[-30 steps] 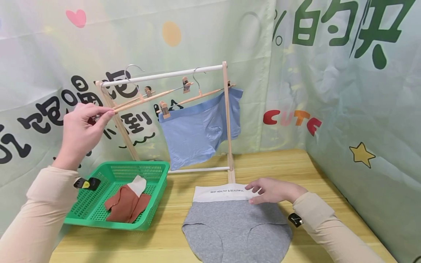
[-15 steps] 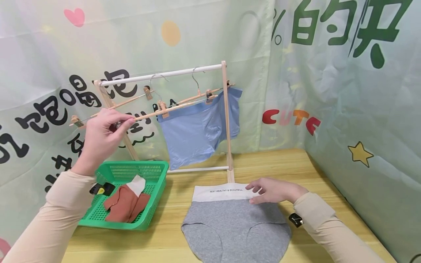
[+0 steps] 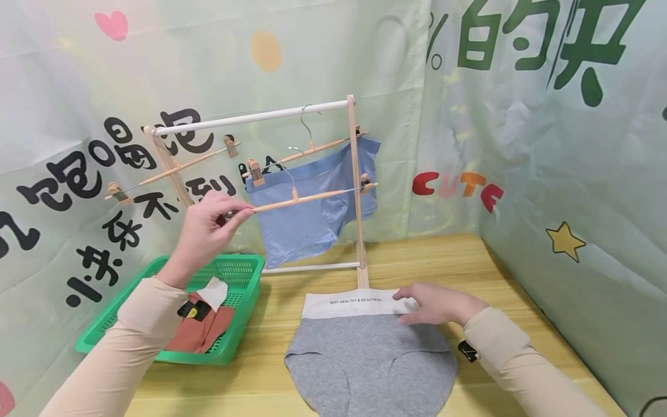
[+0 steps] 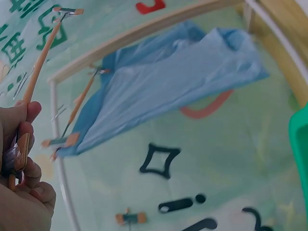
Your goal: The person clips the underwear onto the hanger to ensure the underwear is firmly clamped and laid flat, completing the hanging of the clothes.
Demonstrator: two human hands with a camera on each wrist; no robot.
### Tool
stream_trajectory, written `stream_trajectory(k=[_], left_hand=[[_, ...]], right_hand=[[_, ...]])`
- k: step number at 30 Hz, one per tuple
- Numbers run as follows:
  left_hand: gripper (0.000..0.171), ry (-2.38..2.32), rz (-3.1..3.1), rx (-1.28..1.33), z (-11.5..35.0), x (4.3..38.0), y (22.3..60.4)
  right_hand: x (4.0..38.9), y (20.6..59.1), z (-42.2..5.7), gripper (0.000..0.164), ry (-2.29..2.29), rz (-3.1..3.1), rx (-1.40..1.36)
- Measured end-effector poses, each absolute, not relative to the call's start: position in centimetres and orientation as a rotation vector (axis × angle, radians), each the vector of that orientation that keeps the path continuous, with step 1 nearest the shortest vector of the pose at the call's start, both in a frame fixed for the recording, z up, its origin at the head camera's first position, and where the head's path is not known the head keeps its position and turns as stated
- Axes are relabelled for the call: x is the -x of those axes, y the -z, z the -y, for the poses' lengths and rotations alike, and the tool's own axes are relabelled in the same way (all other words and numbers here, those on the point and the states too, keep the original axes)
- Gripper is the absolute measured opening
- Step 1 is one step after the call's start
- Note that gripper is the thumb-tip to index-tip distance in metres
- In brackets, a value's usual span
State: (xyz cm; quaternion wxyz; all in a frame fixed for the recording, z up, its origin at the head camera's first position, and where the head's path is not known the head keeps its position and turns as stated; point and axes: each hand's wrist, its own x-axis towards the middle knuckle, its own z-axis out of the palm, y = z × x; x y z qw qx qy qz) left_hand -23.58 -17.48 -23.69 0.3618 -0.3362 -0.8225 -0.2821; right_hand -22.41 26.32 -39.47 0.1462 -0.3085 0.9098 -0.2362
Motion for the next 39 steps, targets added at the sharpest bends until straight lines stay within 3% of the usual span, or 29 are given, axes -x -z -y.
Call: stream_trajectory(k=[19,39], left_hand=[[0.008,0.878,2.294,0.968,11.5,25.1,32.1],[0.016,1.196,2.789,0.794,8.9,27.5,42.0]], right_hand=[[20.4,42.0,-25.7,0.076,0.545,-2.707,0.820],[18.4,43.6,-23.1,0.095,0.518,-2.626,0.853]])
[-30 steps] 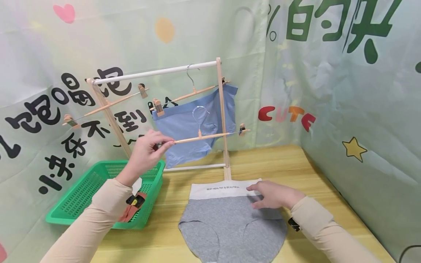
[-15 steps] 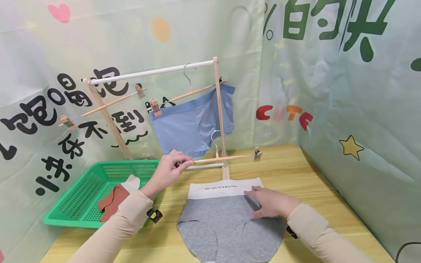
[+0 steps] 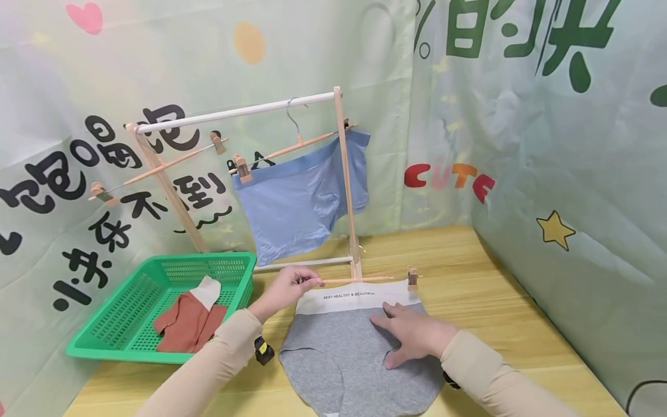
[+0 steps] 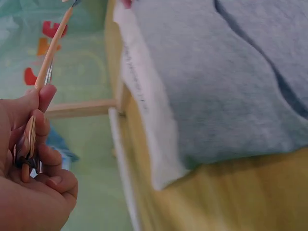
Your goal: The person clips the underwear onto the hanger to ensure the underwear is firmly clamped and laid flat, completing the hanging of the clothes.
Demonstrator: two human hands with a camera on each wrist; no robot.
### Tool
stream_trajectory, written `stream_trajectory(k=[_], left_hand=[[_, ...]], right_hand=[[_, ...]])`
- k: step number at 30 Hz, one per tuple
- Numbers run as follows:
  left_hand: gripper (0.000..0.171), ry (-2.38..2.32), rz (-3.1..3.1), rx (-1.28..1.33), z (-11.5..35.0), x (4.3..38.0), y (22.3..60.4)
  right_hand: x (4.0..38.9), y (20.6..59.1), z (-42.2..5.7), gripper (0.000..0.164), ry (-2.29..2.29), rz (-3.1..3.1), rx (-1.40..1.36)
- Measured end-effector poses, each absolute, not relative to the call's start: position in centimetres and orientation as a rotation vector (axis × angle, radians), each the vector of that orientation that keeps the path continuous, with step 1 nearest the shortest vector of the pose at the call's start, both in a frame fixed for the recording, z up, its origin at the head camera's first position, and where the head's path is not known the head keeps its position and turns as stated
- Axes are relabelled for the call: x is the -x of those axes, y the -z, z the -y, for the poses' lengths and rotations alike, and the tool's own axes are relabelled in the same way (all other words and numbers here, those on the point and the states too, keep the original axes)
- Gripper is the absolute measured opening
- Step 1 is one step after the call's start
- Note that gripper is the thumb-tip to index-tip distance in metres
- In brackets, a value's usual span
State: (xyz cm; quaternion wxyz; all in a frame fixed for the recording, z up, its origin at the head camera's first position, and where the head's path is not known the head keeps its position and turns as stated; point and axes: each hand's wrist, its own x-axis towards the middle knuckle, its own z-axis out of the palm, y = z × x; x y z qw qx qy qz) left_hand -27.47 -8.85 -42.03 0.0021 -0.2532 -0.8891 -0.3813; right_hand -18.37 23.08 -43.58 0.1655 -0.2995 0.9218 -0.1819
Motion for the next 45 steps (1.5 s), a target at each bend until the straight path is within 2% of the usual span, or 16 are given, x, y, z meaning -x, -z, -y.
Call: stream_trajectory(k=[10,21,31,38,41,45], left_hand=[[0.018,1.249,2.887,0.662,9.0,28.2,44.0],[0.019,1.304,2.931,0.617,8.8,29.0,45.0],[0.019,1.309,2.911,0.609,8.7,29.0,45.5],[0.017,1.107,2.922,0.597,8.2,29.5,46.0],[0.014,0.940,2.933,0.598,8.0,29.5,45.8],[0.010,0.809,2.936,0.600,7.8,29.3,45.6]], right_hand=[[18.2,43.9,-23.1,0.097,0.526,-2.617,0.814],[17.7,44.3,-23.3,0.102,0.512,-2.643,0.841],[17.0,44.0,-23.1,0.100,0.496,-2.644,0.822],[17.1,43.6,-22.8,0.101,0.440,-2.650,0.836],[17.5,43.2,-22.6,0.098,0.420,-2.651,0.850],[18.3,42.6,-22.3,0.085,0.385,-2.647,0.868]])
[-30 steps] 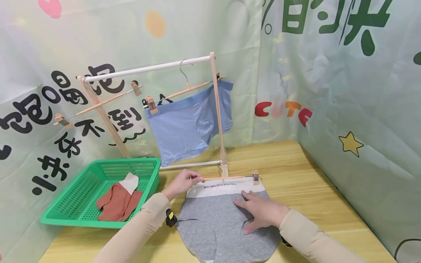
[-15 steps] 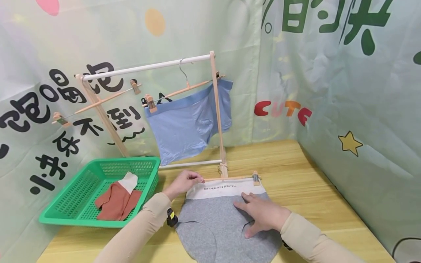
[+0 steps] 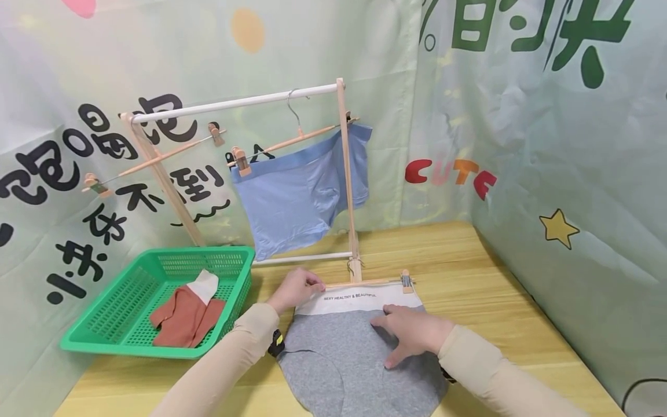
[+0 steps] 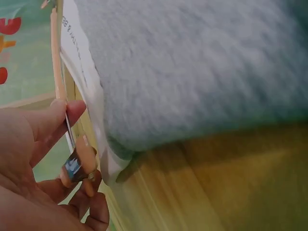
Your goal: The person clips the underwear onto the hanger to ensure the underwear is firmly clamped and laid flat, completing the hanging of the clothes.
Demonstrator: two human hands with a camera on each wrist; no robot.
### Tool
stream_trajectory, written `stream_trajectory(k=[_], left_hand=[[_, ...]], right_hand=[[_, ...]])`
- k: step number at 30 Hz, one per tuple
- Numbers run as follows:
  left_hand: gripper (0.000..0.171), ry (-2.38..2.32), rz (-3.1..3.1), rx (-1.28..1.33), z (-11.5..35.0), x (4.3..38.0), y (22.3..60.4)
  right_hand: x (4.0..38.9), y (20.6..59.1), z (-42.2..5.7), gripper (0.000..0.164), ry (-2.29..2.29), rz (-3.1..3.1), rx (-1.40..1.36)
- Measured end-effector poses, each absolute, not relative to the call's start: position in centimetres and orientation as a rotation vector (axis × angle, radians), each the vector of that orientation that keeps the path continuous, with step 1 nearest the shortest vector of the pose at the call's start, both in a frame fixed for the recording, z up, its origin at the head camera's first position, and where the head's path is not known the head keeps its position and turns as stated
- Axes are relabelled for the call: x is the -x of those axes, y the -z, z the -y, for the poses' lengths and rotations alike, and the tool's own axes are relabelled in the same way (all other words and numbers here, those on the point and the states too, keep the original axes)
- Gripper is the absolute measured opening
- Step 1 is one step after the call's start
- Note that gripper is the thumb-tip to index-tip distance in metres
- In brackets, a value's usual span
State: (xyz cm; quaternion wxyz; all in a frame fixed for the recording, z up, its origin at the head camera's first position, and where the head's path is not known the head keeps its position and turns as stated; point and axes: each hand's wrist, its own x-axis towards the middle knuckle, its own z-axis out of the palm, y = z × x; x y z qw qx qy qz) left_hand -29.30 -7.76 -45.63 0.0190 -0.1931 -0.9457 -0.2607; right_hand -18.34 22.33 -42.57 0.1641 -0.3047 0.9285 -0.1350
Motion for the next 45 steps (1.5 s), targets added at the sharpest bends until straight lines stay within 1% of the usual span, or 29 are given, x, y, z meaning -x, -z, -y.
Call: stream_trajectory(k=[3,7,9,13,15,16,18,20,22,23,24,27,29,30,34,39,41,45], left_hand=[[0.009,0.772,2.939,0.603,7.9,29.0,45.5],[0.013,0.745,2.955,0.642,7.9,28.8,45.2],[0.016,0.755,2.962,0.639,8.1,28.8,44.9],[0.021,0.845,2.952,0.509,9.0,28.7,44.1],[0.014,0.871,2.948,0.421,9.8,28.8,43.9],[0.008,0.854,2.932,0.415,10.6,29.7,45.1],[0.023,0.779,2.974,0.368,11.7,30.9,46.6],[0.039,0.682,3.015,0.348,13.0,32.7,49.2],[0.046,0.615,3.079,0.337,14.2,34.6,51.8],[0.043,0.608,3.142,0.279,13.8,33.6,50.6],[0.043,0.626,3.167,0.272,14.0,33.6,50.9],[0.044,0.660,3.234,0.260,13.7,32.0,49.8],[0.045,0.689,3.262,0.241,12.7,29.5,47.3],[0.046,0.683,3.263,0.253,12.7,29.2,47.2],[0.038,0.718,3.300,0.194,11.3,26.4,44.0],[0.035,0.721,3.310,0.204,11.3,25.4,43.6],[0.036,0.721,3.321,0.230,11.4,25.2,43.5],[0.038,0.695,3.360,0.277,11.6,24.9,43.4]], right_hand=[[19.2,42.1,-21.9,0.072,0.349,-2.647,0.925],[20.6,41.4,-21.6,0.060,0.308,-2.656,1.000],[21.3,41.0,-21.4,0.055,0.305,-2.647,0.996],[22.7,39.8,-20.3,0.051,0.354,-2.582,0.931],[23.7,39.3,-19.4,0.049,0.381,-2.553,0.943],[24.3,39.1,-18.8,0.048,0.412,-2.535,0.952],[25.8,39.1,-17.4,0.043,0.459,-2.518,1.037],[27.3,39.2,-15.8,0.037,0.515,-2.518,1.109],[28.7,39.4,-14.0,0.030,0.581,-2.534,1.134],[29.4,39.6,-13.1,0.026,0.601,-2.548,1.140],[29.9,39.8,-12.3,0.023,0.622,-2.564,1.115],[31.4,40.7,-10.0,0.017,0.652,-2.623,1.042],[32.2,41.5,-8.9,0.017,0.663,-2.653,1.007],[32.5,41.9,-8.4,0.018,0.661,-2.670,0.998],[33.1,43.2,-7.0,0.019,0.692,-2.696,0.958],[33.6,44.2,-5.9,0.014,0.755,-2.692,0.941],[33.8,44.5,-5.7,0.012,0.794,-2.694,0.925],[34.3,45.0,-5.5,0.014,0.864,-2.699,0.866]])
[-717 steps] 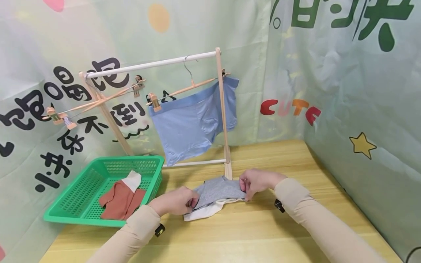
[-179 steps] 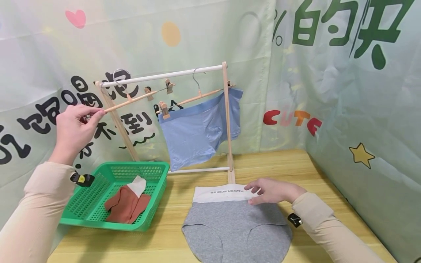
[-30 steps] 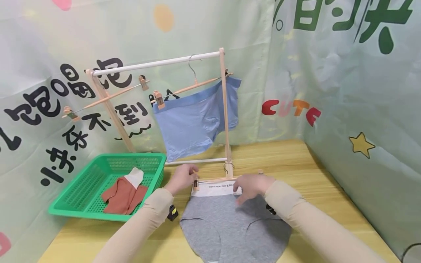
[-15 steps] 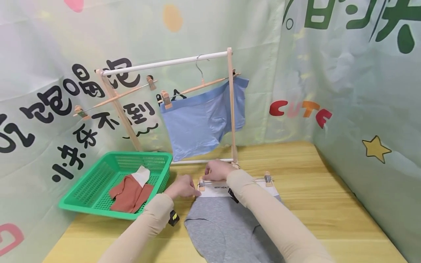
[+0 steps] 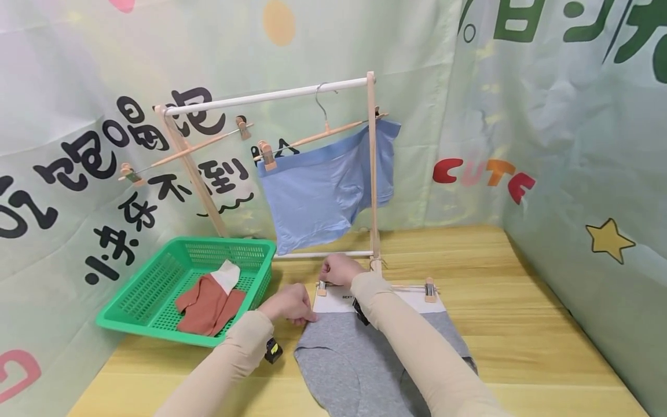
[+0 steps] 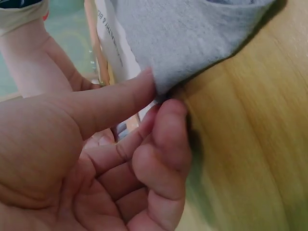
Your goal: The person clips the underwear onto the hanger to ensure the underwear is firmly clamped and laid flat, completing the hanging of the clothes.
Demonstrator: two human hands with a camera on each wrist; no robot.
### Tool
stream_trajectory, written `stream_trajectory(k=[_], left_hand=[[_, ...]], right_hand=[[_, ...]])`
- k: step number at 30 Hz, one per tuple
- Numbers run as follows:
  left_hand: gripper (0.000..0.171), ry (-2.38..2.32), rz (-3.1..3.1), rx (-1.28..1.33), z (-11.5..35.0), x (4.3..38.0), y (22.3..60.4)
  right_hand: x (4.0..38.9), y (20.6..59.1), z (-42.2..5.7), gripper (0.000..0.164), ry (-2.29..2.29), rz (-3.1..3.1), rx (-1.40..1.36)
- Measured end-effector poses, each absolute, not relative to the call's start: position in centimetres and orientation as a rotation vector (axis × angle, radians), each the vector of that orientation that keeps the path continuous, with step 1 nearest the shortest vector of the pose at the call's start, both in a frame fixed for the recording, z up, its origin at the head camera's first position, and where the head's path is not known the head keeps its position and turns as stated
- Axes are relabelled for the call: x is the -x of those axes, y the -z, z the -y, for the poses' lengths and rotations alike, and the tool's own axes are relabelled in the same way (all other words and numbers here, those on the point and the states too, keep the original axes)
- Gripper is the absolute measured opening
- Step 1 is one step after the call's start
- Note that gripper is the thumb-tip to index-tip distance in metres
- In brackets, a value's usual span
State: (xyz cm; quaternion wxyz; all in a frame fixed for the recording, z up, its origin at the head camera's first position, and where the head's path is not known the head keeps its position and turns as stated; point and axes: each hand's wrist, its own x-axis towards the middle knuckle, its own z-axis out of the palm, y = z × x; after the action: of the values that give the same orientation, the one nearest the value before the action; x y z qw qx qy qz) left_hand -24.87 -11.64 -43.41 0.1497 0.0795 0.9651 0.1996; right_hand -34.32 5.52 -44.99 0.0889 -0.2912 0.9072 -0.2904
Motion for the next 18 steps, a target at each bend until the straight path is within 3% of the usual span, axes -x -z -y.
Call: stream_trajectory(k=[5,12,18], left_hand=[[0.039,-0.584,-2.778,-0.201,11.8,26.1,44.1],[0.043,-0.557,-2.977,-0.236,13.4,32.4,51.4],[0.036,-0.541,-2.974,-0.064,11.9,32.0,49.9]], right_hand=[[35.0,45.3,-5.6,0.019,0.885,-2.677,0.833],[35.3,44.8,-5.7,0.018,0.867,-2.692,0.849],[35.0,44.0,-5.8,0.022,0.945,-2.632,0.765]])
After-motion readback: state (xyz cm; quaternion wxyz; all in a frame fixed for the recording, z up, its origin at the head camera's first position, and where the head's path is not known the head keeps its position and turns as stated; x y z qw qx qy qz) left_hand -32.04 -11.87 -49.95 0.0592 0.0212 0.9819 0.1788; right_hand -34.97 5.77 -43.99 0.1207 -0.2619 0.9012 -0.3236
